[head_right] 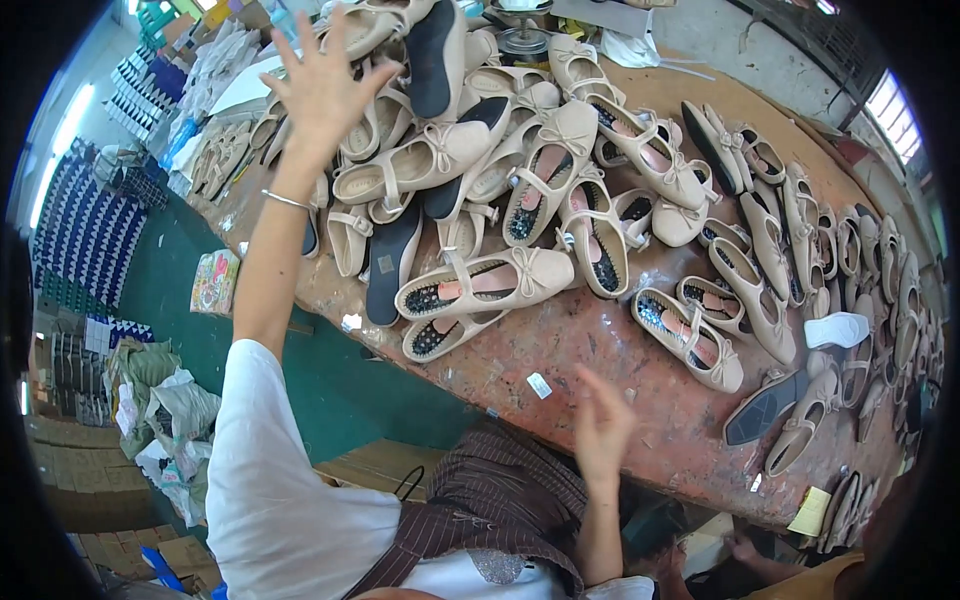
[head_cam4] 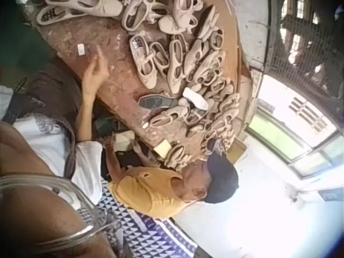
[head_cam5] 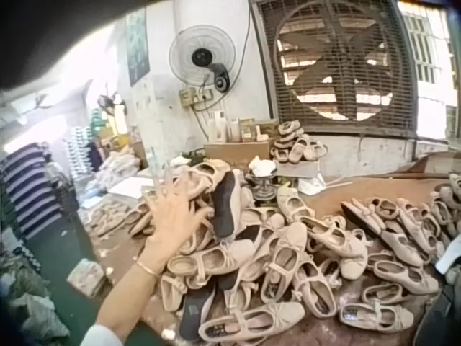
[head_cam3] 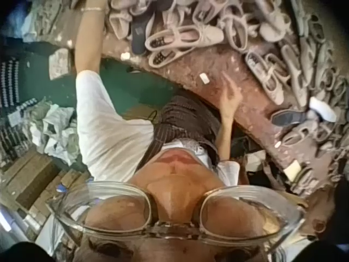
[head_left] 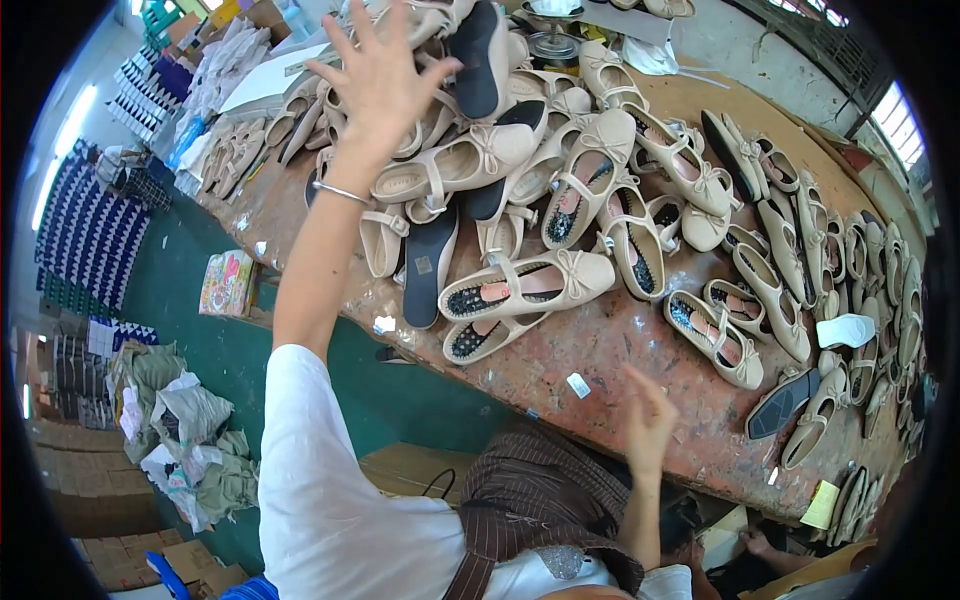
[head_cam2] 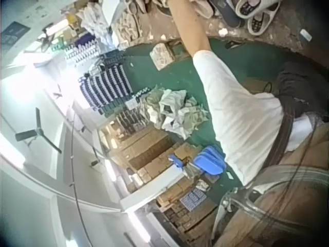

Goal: Inserting white cushioned insoles into beige ballet flats.

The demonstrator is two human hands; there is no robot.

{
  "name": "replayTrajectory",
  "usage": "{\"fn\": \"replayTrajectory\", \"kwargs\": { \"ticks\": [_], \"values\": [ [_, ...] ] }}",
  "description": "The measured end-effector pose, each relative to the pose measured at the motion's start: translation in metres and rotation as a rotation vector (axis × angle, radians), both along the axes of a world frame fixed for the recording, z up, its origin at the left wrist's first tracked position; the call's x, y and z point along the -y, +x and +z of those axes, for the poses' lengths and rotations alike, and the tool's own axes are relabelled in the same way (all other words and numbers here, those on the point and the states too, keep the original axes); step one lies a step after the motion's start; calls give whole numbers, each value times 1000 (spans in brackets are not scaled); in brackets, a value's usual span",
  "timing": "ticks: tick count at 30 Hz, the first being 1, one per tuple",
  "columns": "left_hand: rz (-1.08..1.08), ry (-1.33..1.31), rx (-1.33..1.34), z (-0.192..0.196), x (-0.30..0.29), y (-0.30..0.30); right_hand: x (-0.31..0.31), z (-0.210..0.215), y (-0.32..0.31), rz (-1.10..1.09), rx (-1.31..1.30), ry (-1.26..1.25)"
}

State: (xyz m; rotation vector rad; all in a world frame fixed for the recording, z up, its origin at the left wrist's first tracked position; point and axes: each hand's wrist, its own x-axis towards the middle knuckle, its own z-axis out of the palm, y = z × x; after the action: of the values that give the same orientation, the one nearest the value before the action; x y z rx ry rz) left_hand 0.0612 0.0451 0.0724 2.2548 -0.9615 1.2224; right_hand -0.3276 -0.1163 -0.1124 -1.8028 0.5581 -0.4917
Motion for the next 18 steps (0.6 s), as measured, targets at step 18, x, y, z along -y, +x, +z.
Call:
{"fn": "replayTrajectory", "kwargs": {
  "ticks": [18],
  "values": [
    [398,466,-31,-112,-20,127,-29,-32,116,318,-49,-733]
  ]
}}
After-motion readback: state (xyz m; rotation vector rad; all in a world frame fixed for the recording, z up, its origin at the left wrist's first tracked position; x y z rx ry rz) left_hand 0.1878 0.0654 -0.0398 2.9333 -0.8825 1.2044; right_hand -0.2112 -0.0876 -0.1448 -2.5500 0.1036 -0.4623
